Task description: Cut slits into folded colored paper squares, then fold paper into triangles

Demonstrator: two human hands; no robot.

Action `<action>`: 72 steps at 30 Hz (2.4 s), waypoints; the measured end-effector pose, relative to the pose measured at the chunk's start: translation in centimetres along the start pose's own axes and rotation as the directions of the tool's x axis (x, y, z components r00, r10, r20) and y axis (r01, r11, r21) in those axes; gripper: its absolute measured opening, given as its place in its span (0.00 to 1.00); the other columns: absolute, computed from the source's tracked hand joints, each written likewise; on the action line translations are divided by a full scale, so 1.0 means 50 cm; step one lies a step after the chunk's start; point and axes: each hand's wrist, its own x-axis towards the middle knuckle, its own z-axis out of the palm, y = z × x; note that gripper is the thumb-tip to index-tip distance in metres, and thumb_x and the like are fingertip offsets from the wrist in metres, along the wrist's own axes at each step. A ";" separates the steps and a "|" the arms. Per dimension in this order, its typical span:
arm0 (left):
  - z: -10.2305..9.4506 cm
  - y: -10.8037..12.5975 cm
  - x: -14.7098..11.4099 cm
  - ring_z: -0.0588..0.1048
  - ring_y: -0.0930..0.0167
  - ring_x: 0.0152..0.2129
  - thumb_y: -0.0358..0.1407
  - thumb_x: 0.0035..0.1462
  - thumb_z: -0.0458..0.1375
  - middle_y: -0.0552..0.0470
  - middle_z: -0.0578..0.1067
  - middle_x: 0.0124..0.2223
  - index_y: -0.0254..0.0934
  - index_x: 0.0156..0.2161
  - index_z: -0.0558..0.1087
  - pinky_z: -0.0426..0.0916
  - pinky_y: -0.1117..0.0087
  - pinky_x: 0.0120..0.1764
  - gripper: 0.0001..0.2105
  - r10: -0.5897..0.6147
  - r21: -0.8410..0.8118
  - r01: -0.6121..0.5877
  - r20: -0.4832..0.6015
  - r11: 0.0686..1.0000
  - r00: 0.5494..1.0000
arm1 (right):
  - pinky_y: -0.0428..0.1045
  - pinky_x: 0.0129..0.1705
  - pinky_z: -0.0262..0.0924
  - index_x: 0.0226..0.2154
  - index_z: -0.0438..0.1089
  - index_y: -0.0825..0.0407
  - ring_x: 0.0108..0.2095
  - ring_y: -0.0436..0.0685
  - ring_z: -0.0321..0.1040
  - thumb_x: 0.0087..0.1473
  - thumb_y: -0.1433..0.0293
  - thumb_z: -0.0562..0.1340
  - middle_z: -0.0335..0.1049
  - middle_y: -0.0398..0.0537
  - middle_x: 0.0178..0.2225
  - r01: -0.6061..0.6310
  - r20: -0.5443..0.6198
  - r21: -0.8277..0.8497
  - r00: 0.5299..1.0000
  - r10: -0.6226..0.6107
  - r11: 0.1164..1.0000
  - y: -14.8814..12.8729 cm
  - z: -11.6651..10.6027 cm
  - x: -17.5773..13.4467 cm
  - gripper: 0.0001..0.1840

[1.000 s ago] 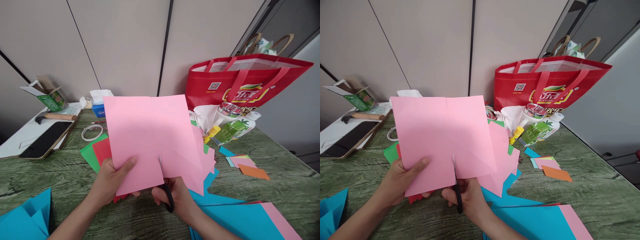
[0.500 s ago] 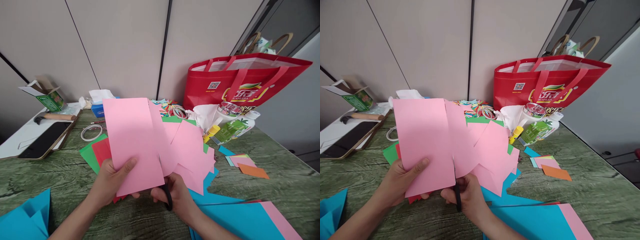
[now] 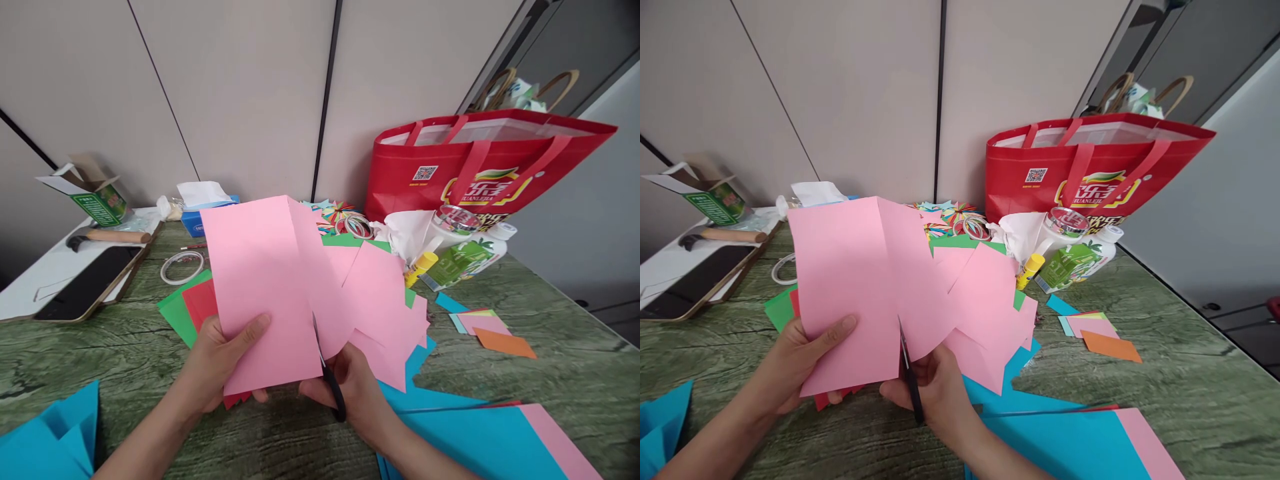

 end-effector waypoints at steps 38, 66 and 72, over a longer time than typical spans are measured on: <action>-0.074 0.012 0.029 0.76 0.66 0.20 0.40 0.41 0.65 0.49 0.79 0.26 0.37 0.28 0.76 0.72 0.69 0.21 0.09 -0.014 -0.032 0.021 0.179 0.999 0.984 | 0.41 0.21 0.51 0.35 0.67 0.51 0.21 0.44 0.55 0.37 0.68 0.70 0.59 0.36 0.23 0.151 -0.480 -0.066 0.862 -0.164 0.986 -0.025 -0.062 0.037 0.20; -0.070 0.015 0.053 0.73 0.72 0.19 0.39 0.35 0.68 0.52 0.79 0.29 0.36 0.27 0.76 0.70 0.75 0.20 0.12 0.196 0.015 -0.196 -0.166 0.980 0.966 | 0.43 0.23 0.60 0.60 0.40 0.47 0.21 0.46 0.65 0.49 0.67 0.62 0.73 0.44 0.27 -0.180 0.459 -0.092 0.865 0.202 0.979 -0.028 -0.051 0.007 0.41; -0.064 0.012 0.051 0.73 0.72 0.18 0.40 0.34 0.67 0.53 0.79 0.26 0.36 0.26 0.76 0.69 0.75 0.18 0.12 0.211 0.022 -0.211 -0.210 0.977 0.955 | 0.42 0.22 0.60 0.60 0.43 0.47 0.20 0.46 0.64 0.50 0.68 0.62 0.72 0.42 0.25 -0.188 0.464 -0.098 0.861 0.211 0.977 -0.025 -0.048 0.005 0.39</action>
